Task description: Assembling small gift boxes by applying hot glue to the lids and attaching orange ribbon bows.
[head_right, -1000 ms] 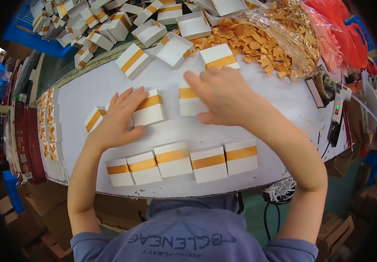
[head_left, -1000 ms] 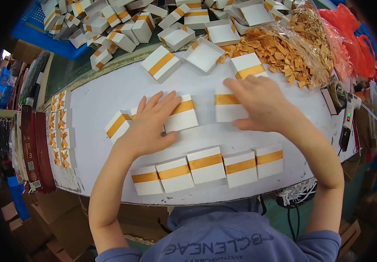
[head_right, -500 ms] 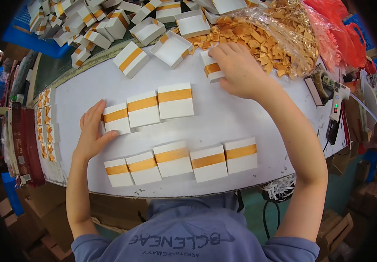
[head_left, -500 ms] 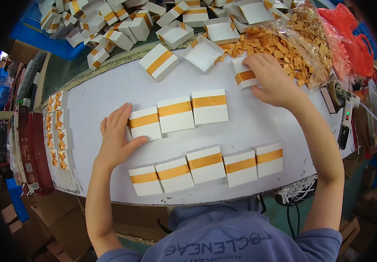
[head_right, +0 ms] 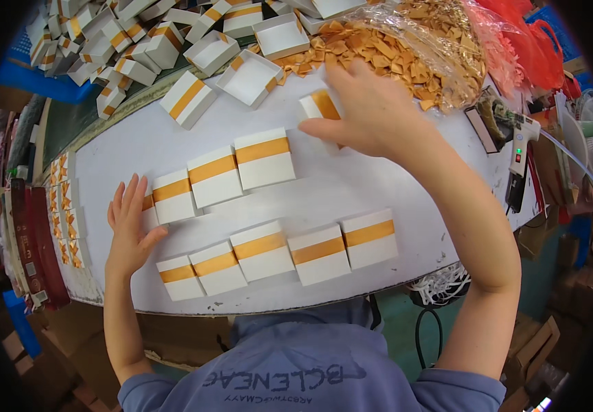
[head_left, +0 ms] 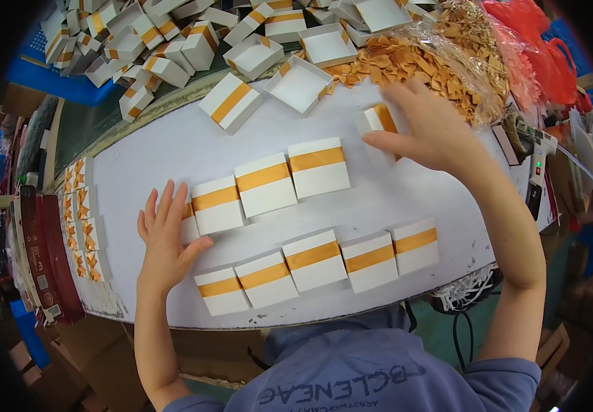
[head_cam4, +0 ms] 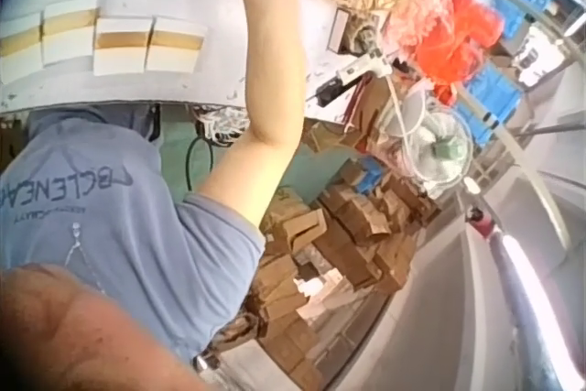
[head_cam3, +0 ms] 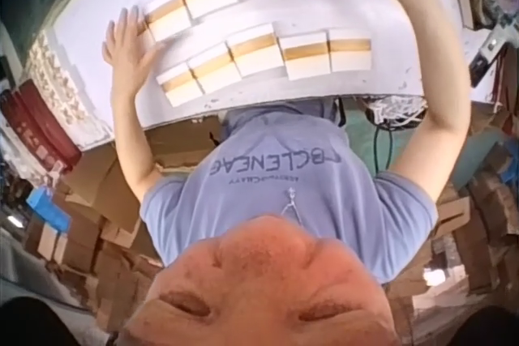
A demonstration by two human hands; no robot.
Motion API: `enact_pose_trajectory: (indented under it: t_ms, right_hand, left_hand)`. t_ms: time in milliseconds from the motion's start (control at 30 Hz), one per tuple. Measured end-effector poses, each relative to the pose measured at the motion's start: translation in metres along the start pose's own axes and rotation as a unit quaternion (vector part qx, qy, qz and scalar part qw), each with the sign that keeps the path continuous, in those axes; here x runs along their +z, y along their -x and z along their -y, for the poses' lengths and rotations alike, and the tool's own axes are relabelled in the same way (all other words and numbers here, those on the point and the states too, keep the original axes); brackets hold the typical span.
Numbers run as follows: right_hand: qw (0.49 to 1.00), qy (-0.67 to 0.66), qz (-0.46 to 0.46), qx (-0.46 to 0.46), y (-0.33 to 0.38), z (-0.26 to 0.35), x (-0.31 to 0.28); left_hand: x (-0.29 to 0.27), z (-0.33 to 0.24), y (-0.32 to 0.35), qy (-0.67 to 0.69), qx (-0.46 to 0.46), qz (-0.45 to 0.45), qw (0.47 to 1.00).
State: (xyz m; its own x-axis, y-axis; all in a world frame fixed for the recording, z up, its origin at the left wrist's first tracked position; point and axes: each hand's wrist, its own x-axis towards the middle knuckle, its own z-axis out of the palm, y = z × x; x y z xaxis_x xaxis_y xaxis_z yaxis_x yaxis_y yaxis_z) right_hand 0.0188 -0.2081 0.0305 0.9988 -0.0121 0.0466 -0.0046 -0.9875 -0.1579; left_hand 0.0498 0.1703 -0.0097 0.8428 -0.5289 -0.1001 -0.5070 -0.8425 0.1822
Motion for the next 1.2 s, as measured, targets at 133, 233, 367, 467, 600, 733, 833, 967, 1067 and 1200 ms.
enact_pose_trajectory:
  t_ms: [133, 233, 367, 467, 600, 733, 833, 967, 1067, 1200]
  right_hand:
    - [0.978, 0.094, 0.158, 0.099, -0.002, -0.026, 0.036]
    - [0.983, 0.095, 0.136, 0.082, 0.000, -0.013, 0.032]
    - [0.981, 0.052, 0.175, 0.059, 0.017, -0.006, 0.032]
    - [0.975, 0.042, 0.216, 0.040, 0.034, -0.012, 0.026]
    - [0.969, -0.003, 0.230, 0.091, 0.054, -0.021, 0.026]
    - [0.959, 0.047, 0.249, 0.126, 0.068, -0.009, 0.011]
    - [0.992, -0.045, 0.073, 0.088, 0.100, 0.000, 0.011]
    - [0.998, -0.023, -0.008, -0.053, 0.132, 0.026, 0.040]
    - [0.998, -0.042, 0.000, -0.053, 0.138, 0.020, 0.049]
    - [0.997, -0.057, -0.021, -0.053, 0.143, -0.017, 0.047]
  left_hand:
    - [0.013, 0.008, -0.003, 0.064, -0.002, -0.014, 0.998]
    - [0.011, 0.004, -0.011, 0.112, 0.030, -0.005, 0.993]
    - [0.011, -0.003, -0.005, 0.155, 0.027, 0.008, 0.987]
    - [0.013, -0.004, 0.013, 0.152, 0.051, 0.042, 0.986]
    - [0.006, -0.018, 0.024, 0.185, 0.067, 0.078, 0.977]
    - [0.003, -0.017, 0.040, 0.107, 0.060, 0.031, 0.992]
    - [0.011, -0.010, 0.068, 0.199, 0.024, -0.019, 0.980]
    - [0.038, -0.023, 0.074, 0.254, 0.002, -0.034, 0.967]
    - [0.050, -0.034, 0.069, 0.261, 0.027, -0.066, 0.963]
    - [0.062, -0.072, 0.065, 0.291, 0.025, -0.086, 0.952]
